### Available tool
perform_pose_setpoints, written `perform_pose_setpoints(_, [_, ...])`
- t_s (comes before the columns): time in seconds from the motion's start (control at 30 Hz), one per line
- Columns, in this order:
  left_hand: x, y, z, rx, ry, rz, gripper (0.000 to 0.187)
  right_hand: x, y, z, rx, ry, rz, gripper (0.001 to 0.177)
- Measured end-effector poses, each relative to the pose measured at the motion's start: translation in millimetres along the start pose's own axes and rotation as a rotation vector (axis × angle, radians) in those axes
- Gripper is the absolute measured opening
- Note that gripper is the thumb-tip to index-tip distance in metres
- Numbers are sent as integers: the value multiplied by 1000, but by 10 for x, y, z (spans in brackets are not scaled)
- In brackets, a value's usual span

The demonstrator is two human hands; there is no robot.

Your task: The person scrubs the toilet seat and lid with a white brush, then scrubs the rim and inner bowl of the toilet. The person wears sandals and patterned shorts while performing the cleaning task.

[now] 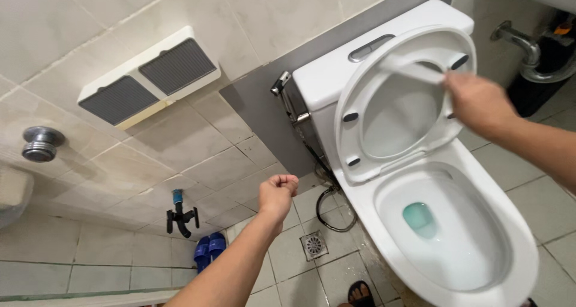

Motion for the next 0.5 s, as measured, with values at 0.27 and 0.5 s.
perform_pose_setpoints(0.27, [243, -68, -5, -3, -28, 2, 7, -213, 220, 474, -433, -6, -187, 48])
perform_pose_setpoints(0.5, [279, -29, -146, -57, -60, 12, 6, -247, -651, 226, -53, -105, -229, 40])
Point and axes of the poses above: each hand's wrist, its own z-axis towards the middle knuckle, its own x-axis out of the palm, y = z × x, the point moved 1 cm from there along z, towards the middle knuckle, and after that the axes turned 8 degrees about y, right-handed, at the moved point
